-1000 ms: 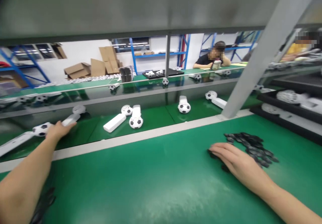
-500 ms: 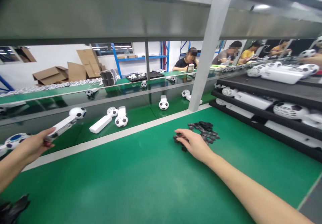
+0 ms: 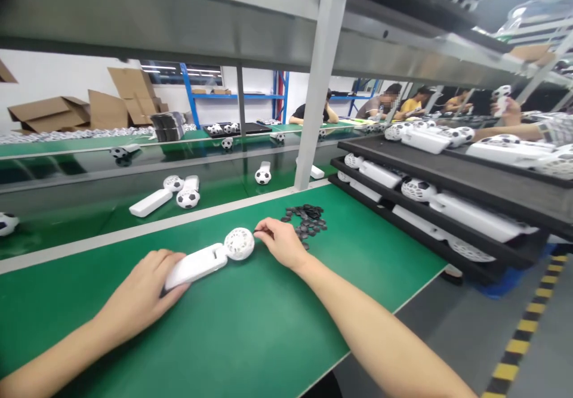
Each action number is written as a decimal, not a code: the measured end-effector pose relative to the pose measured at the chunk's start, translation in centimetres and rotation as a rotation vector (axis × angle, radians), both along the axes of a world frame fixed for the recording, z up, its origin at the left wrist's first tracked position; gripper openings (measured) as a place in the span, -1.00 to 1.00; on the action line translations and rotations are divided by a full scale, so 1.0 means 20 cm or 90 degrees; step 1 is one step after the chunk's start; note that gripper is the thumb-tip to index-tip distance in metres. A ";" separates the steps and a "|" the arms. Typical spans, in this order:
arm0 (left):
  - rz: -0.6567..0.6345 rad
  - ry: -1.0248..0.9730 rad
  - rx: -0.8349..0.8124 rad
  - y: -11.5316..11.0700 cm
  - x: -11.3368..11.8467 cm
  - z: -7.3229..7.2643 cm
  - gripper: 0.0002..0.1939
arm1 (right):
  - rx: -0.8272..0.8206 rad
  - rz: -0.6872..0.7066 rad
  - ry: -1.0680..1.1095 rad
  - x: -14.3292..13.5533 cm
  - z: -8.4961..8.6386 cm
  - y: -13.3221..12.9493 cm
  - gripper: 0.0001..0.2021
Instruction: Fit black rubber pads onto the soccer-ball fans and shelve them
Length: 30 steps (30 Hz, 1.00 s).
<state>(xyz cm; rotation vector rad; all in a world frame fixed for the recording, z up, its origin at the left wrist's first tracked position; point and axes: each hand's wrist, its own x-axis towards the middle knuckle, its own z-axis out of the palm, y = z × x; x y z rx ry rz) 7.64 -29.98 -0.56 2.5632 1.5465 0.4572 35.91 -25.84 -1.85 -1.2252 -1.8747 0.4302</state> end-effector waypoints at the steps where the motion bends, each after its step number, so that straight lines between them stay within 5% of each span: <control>1: 0.001 0.014 0.010 0.02 0.05 0.03 -0.52 | -0.001 0.002 0.010 0.00 0.00 0.00 -0.91; 6: -0.052 -0.004 0.019 0.16 0.32 0.14 -0.21 | 0.010 -0.001 0.037 0.03 0.03 0.01 -0.90; 10: -0.127 0.012 -0.107 0.23 0.43 0.12 -0.35 | 0.027 -0.002 0.060 0.05 0.05 0.01 -0.91; 18: 0.008 0.031 -0.103 0.20 0.42 0.05 -0.30 | -0.053 0.107 0.118 0.01 0.03 -0.01 -0.93; 22: -0.004 0.019 -0.115 0.20 0.42 0.06 -0.28 | -0.039 0.167 0.091 -0.05 0.00 -0.03 -0.96; 30: -0.048 0.000 -0.099 0.19 0.42 0.07 -0.40 | -0.008 0.123 0.047 -0.14 0.01 -0.08 -0.90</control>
